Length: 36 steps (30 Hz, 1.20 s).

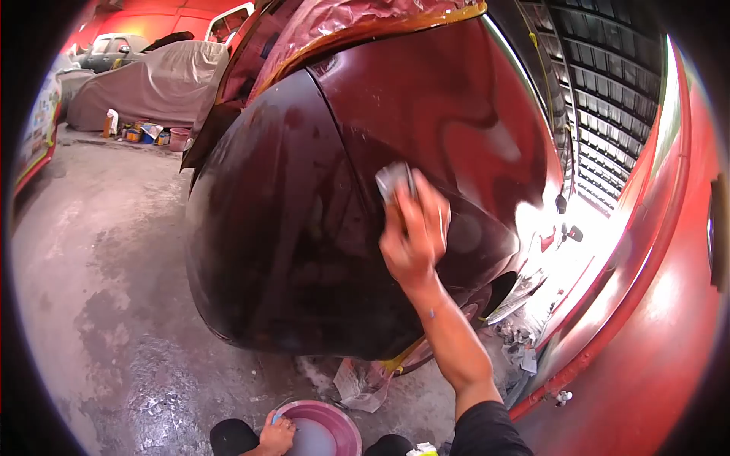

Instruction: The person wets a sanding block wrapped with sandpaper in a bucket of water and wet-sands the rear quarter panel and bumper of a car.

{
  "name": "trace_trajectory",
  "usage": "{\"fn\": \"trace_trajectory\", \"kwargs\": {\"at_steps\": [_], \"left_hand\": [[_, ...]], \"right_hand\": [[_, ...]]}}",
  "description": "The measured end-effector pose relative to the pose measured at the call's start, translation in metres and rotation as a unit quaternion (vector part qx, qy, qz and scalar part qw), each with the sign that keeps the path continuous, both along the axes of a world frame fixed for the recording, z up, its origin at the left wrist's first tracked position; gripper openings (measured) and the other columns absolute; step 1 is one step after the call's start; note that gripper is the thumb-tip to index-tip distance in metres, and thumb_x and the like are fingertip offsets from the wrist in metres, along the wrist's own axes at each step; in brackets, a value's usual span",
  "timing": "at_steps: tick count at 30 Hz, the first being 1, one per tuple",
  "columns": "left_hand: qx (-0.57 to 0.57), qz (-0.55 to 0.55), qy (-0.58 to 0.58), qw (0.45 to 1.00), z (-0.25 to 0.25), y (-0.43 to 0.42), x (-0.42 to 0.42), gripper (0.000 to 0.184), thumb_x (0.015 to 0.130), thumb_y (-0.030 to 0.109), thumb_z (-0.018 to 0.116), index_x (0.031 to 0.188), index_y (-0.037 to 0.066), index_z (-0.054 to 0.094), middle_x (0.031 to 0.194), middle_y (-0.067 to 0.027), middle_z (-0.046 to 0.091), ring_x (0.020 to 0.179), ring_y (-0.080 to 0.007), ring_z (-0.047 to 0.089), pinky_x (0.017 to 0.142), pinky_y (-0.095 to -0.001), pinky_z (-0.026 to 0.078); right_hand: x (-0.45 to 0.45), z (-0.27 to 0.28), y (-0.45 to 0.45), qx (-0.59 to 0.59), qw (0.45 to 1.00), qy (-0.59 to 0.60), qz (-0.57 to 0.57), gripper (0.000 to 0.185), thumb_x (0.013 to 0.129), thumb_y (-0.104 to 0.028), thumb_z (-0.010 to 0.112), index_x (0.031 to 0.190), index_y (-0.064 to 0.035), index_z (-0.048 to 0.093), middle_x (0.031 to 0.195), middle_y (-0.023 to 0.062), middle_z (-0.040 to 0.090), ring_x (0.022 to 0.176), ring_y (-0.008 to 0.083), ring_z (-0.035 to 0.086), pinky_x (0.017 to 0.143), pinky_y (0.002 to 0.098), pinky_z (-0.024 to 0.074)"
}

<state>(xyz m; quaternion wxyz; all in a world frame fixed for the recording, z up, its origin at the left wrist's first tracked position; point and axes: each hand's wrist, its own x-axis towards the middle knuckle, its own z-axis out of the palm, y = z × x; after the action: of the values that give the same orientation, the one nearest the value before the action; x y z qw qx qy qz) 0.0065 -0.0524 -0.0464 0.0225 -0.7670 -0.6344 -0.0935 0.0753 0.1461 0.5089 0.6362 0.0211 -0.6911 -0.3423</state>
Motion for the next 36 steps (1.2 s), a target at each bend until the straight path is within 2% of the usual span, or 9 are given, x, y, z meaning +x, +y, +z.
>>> {"fn": "trace_trajectory", "kwargs": {"at_steps": [3, 6, 7, 14, 18, 23, 28, 33, 36], "left_hand": [[-0.015, 0.002, 0.000, 1.000, -0.004, -0.004, 0.006, 0.041, 0.087, 0.022, 0.056, 0.125, 0.012, 0.066, 0.128, -0.0060, 0.063, 0.127, -0.0208, 0.054, 0.120, -0.0563, 0.017], [-0.024, 0.008, 0.003, 1.000, 0.010, -0.006, -0.002, 0.040, 0.088, 0.021, 0.054, 0.125, 0.012, 0.066, 0.128, -0.0058, 0.064, 0.126, -0.0210, 0.054, 0.120, -0.0561, 0.017], [-0.038, 0.004, 0.005, 0.999, 0.014, -0.007, 0.004, 0.039, 0.089, 0.020, 0.053, 0.124, 0.012, 0.066, 0.127, -0.0056, 0.064, 0.126, -0.0211, 0.054, 0.120, -0.0560, 0.017], [-0.049, 0.010, -0.004, 0.999, 0.016, -0.002, 0.006, 0.040, 0.090, 0.020, 0.051, 0.126, 0.012, 0.065, 0.127, -0.0054, 0.064, 0.125, -0.0201, 0.055, 0.120, -0.0553, 0.019], [-0.042, 0.007, 0.002, 0.999, 0.012, -0.008, 0.004, 0.041, 0.090, 0.019, 0.051, 0.128, 0.012, 0.064, 0.129, -0.0056, 0.063, 0.128, -0.0196, 0.053, 0.120, -0.0551, 0.018], [-0.043, -0.006, -0.003, 0.999, 0.014, -0.009, 0.005, 0.042, 0.089, 0.020, 0.053, 0.128, 0.013, 0.064, 0.131, -0.0055, 0.063, 0.131, -0.0197, 0.052, 0.120, -0.0552, 0.018], [-0.054, 0.001, -0.003, 0.999, 0.018, -0.007, 0.003, 0.042, 0.086, 0.022, 0.057, 0.126, 0.013, 0.066, 0.129, -0.0061, 0.063, 0.128, -0.0206, 0.054, 0.120, -0.0555, 0.019], [-0.033, 0.005, 0.004, 0.999, 0.023, -0.007, 0.005, 0.041, 0.085, 0.022, 0.057, 0.125, 0.013, 0.066, 0.127, -0.0061, 0.064, 0.125, -0.0207, 0.056, 0.119, -0.0554, 0.020], [-0.014, 0.008, 0.003, 1.000, 0.013, -0.014, 0.006, 0.041, 0.084, 0.021, 0.058, 0.124, 0.013, 0.066, 0.126, -0.0060, 0.064, 0.124, -0.0207, 0.056, 0.119, -0.0551, 0.020]], "right_hand": [[-0.028, 0.035, -0.020, -0.027, 1.000, -0.001, 0.011, 0.042, 0.077, 0.003, 0.077, 0.117, -0.0040, 0.068, 0.122, 0.0186, 0.066, 0.104, 0.0362, 0.063, 0.092, 0.0405, 0.0489], [0.032, -0.042, 0.013, -0.019, 1.000, -0.005, -0.021, 0.040, 0.076, 0.005, 0.078, 0.115, -0.0020, 0.070, 0.123, 0.0223, 0.065, 0.104, 0.0360, 0.063, 0.091, 0.0414, 0.0494], [0.046, -0.071, 0.026, -0.056, 0.998, 0.007, -0.021, 0.039, 0.076, 0.002, 0.079, 0.114, -0.0056, 0.071, 0.125, 0.0185, 0.064, 0.103, 0.0332, 0.063, 0.092, 0.0394, 0.0501], [-0.053, 0.045, -0.039, -0.024, 0.999, -0.011, 0.022, 0.041, 0.073, 0.000, 0.077, 0.113, -0.0055, 0.072, 0.121, 0.0148, 0.064, 0.101, 0.0312, 0.062, 0.090, 0.0409, 0.0476], [-0.002, -0.009, -0.009, -0.024, 1.000, -0.006, -0.004, 0.040, 0.075, 0.007, 0.077, 0.114, -0.0015, 0.070, 0.117, 0.0162, 0.066, 0.100, 0.0327, 0.063, 0.089, 0.0387, 0.0506], [-0.062, 0.053, -0.045, 0.001, 1.000, -0.010, 0.006, 0.039, 0.075, -0.004, 0.078, 0.114, -0.0063, 0.071, 0.120, 0.0146, 0.064, 0.100, 0.0296, 0.061, 0.089, 0.0399, 0.0472], [-0.025, -0.005, -0.017, -0.013, 1.000, 0.018, 0.012, 0.042, 0.070, 0.002, 0.079, 0.111, -0.0054, 0.073, 0.116, 0.0149, 0.065, 0.095, 0.0299, 0.062, 0.086, 0.0391, 0.0486], [-0.077, 0.052, -0.055, -0.023, 1.000, 0.010, 0.017, 0.044, 0.071, 0.000, 0.079, 0.114, -0.0081, 0.073, 0.118, 0.0126, 0.065, 0.095, 0.0288, 0.061, 0.086, 0.0395, 0.0478], [-0.045, 0.017, -0.034, -0.001, 1.000, 0.026, 0.015, 0.041, 0.072, 0.000, 0.080, 0.113, -0.0066, 0.073, 0.117, 0.0136, 0.065, 0.094, 0.0290, 0.062, 0.085, 0.0391, 0.0485]]}}
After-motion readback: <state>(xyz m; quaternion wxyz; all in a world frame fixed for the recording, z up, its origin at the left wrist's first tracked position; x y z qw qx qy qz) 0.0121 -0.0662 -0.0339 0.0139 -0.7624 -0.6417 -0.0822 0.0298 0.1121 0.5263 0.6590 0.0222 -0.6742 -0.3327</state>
